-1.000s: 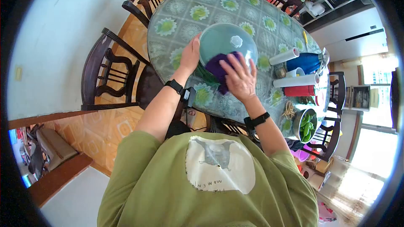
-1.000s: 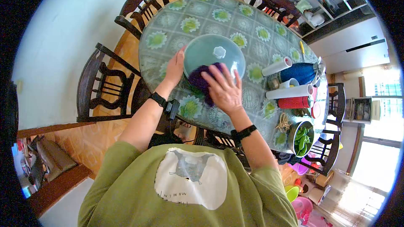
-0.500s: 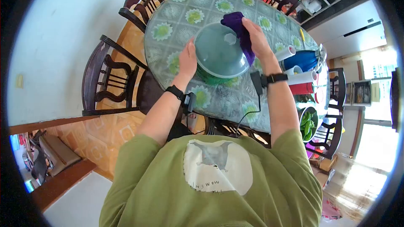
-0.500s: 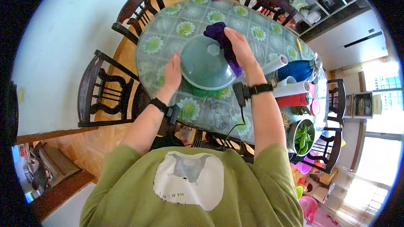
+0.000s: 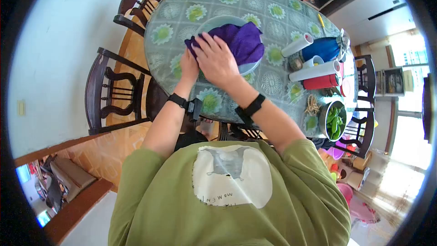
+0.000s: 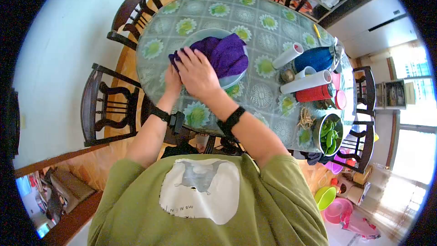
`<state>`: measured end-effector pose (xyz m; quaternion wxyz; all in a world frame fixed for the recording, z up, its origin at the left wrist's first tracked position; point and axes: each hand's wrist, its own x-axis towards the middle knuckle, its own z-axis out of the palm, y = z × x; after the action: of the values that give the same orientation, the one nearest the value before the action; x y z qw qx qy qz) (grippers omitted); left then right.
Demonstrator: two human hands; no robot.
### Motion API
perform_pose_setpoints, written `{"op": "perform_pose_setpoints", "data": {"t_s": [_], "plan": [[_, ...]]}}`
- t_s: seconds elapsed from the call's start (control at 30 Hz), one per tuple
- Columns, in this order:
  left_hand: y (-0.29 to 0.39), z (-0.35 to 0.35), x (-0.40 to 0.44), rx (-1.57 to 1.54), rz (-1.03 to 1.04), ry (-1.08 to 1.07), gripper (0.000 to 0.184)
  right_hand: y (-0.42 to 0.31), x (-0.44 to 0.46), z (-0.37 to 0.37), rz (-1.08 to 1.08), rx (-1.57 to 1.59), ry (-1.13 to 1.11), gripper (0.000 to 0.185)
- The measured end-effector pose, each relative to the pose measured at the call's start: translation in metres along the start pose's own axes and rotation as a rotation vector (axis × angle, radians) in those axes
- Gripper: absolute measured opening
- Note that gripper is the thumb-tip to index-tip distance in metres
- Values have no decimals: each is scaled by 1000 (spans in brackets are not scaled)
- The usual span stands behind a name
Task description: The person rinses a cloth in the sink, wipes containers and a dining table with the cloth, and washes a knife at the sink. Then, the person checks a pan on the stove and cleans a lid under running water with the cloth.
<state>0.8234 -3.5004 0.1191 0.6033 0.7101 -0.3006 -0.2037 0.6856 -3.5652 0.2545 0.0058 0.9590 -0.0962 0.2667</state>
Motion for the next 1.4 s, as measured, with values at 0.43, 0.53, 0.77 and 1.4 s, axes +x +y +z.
{"op": "perform_pose_setpoints", "data": {"t_s": [0.43,0.53,0.77,1.4], "plan": [[73,-13,-25,-206,-390,-187,88,66,-256,-33,590,35,-322,48],[72,-15,-56,-381,-626,-325,120,74,-260,9,833,-8,-458,54],[76,27,-45,-580,-704,-272,123,135,-203,69,729,-247,-485,62],[-20,-38,-33,-89,-392,-108,74,5,-82,146,291,174,-376,65]]}}
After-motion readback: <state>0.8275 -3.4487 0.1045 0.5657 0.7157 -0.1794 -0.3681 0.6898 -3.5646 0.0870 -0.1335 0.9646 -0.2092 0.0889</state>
